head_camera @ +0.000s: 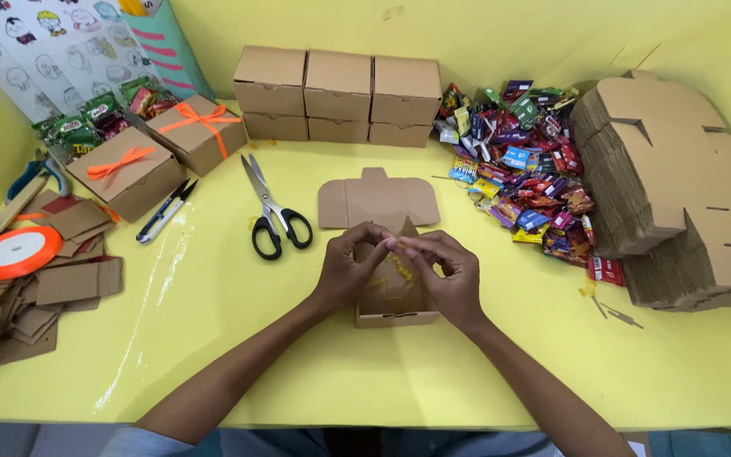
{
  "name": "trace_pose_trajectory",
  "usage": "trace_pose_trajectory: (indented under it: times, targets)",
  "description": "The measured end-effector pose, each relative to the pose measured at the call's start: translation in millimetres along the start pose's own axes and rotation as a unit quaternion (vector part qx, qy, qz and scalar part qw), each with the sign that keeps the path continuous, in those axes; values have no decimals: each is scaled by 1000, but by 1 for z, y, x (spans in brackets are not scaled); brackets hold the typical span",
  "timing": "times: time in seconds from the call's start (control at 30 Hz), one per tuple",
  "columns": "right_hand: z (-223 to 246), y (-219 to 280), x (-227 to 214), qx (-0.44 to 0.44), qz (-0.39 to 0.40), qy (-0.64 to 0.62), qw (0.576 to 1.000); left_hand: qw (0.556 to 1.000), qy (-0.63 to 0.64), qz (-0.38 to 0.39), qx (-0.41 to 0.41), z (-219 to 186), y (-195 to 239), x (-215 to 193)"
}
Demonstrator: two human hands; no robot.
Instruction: The person folds a flat cardboard piece into a small box and secures the flaps. They then use scissors to cut small pieces of yellow ribbon and place them inside the box.
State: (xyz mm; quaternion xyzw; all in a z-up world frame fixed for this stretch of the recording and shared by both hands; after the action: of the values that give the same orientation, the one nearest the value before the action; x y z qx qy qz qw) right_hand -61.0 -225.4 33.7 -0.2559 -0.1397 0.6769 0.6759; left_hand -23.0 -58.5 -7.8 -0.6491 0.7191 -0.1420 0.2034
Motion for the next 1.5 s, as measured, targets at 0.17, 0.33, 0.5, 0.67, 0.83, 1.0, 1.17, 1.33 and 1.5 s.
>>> trace_pose_trajectory:
  times: [0.17, 0.33, 0.5, 0.67, 0.83, 1.0, 1.17, 1.33, 1.5]
  targets:
    - [-12, 5, -3, 5, -9, -7, 1000, 1000, 3, 10, -2, -9, 0, 1]
    - [-21, 7, -5, 24, -26, -36, 999, 999, 34, 10, -8, -13, 1, 2]
    - [-29, 10, -8, 27, -23, -24, 999, 995, 94, -11, -18, -3, 1, 5]
    - [-16, 5, -5, 18, -11, -5, 1000, 994, 102, -14, -20, 1, 3, 3]
    - [-33, 6, -10, 44, -28, -29, 998, 993, 116, -10, -17, -19, 0, -1]
    - [-25, -4, -3, 74, -17, -19, 997, 997, -30, 33, 67, -15, -7, -4]
    - [-13, -14, 11, 137, -23, -44, 989, 996, -35, 51, 65, -15, -10, -6]
    - [-14, -14, 15, 156, -29, -48, 986, 998, -17, 34, 40, -13, -8, -7]
    - [-15, -12, 13, 133, -38, -17, 990, 999, 21, -8, 44, -20, -4, -8]
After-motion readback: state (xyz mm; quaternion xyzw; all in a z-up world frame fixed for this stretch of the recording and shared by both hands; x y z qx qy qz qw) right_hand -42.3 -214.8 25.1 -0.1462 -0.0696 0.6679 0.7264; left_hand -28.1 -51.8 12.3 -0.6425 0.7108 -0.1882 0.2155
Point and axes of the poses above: each hand's wrist, its own y-axis away from the middle knuckle, its own x-axis out of the palm, z = x × y, the point moved 4 cm from there along -y, towards the middle knuckle, and after that the axes turned 4 degrees about -y, right-handed, at the moved point
